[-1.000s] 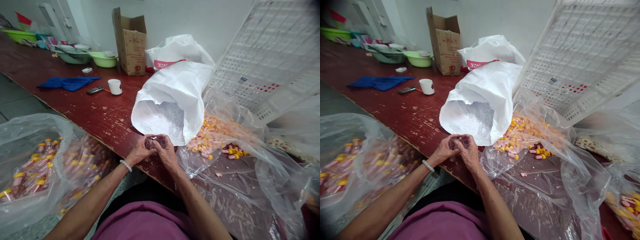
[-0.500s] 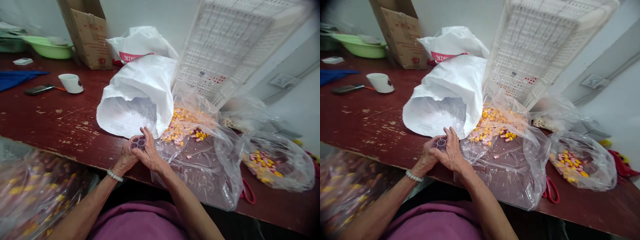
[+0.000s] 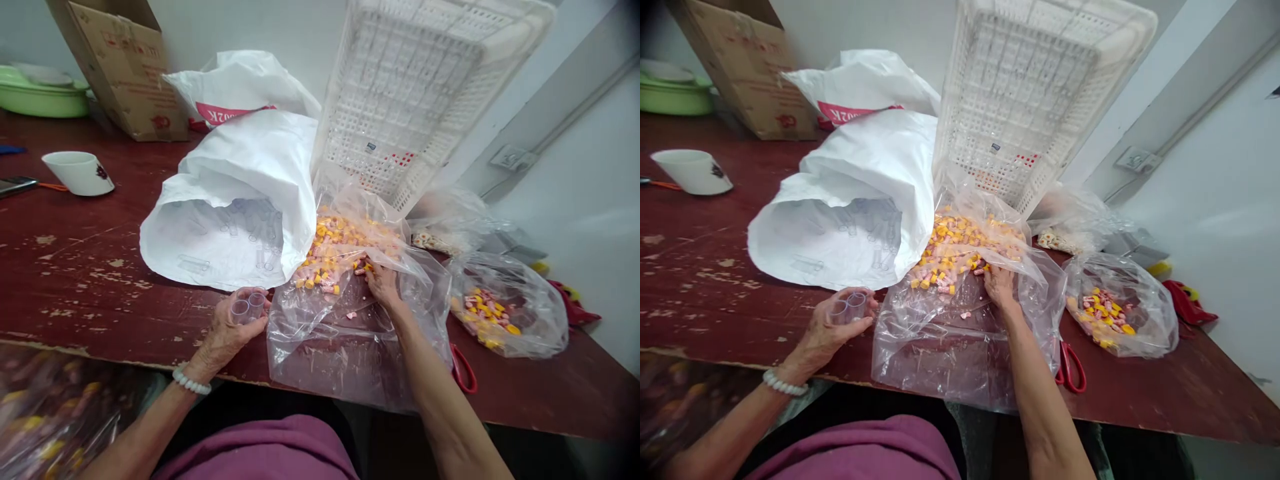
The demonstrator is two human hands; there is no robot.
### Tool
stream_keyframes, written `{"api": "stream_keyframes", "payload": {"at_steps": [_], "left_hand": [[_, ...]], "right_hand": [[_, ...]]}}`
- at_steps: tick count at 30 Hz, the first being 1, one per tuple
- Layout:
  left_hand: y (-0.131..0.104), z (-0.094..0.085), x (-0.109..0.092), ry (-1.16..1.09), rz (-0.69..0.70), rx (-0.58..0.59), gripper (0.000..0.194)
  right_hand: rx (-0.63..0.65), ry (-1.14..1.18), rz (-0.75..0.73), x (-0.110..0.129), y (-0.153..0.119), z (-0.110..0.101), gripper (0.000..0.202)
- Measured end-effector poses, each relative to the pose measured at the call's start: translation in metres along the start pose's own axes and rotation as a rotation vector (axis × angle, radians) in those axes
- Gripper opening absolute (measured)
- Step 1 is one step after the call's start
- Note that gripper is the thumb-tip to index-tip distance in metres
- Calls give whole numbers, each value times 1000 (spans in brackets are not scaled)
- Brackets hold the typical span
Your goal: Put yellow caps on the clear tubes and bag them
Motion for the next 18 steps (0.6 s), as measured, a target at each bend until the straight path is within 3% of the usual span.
{"api": "stream_keyframes", "payload": {"at_steps": [5,10,15,18], "left_hand": [[0,7,8,24,2,31,40],[-6,14,5,96,75,111,37],[-12,27,-5,196,204,160,35],[-16,31,-11,239,247,189,39]], "right_hand": [[57,49,-27,11,-20,24,25],[100,133,-72,24,-43,23,25],[-111,291,9,49,-56,-23,29],[-40,506,-37,94,-73,-48,27]]}}
Point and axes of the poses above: each hand's wrist, its own y-axis towards the middle knuckle, its own z-axis out of the palm, x = y × z, the point moved 5 cm from there along y, towards the middle knuckle, and after that the axes turned 7 degrees about -x, right-handed, at the moved point
